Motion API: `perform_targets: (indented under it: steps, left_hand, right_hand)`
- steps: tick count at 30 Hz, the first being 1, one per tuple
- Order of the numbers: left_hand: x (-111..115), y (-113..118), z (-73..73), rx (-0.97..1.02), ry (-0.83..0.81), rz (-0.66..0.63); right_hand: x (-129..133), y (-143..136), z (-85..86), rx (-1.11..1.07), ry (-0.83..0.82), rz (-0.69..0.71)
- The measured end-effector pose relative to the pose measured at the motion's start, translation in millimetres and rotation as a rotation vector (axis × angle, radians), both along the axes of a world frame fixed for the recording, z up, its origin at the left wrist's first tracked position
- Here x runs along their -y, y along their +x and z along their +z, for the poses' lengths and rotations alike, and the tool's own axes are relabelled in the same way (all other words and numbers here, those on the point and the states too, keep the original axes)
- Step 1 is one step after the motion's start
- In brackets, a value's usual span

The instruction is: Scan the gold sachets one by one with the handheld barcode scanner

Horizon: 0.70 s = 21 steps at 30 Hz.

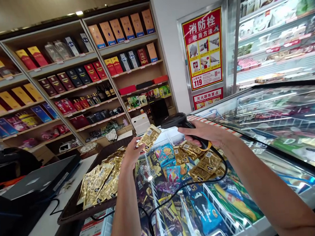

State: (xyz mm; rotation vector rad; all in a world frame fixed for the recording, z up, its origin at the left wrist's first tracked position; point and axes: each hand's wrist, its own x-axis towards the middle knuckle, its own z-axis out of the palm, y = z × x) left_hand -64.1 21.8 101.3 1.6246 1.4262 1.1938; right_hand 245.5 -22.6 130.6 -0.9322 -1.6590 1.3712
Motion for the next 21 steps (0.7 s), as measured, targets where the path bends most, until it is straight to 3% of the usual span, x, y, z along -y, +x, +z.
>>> perform_targets:
  steps: [8,14,18,21]
  left_hand:
    - [-1,3,-2.3,0.020,-0.014,-0.005]
    - [-2,12,-4.3,0.390,-0.101,0.014]
    - [-21,15,-15.2,0.627,-0.118,0.171]
    - [-36,0,-21.0,0.782,-0.108,0.356]
  right_hand:
    - [-1,-3,-2.1,0.112,0.072,0.046]
    - [0,-4,-2.4,0.065,0.008,0.033]
    - [0,-2,-2.5,0.018,-0.013,0.017]
    - [-1,0,-3.1,-0.002,-0.029,0.023]
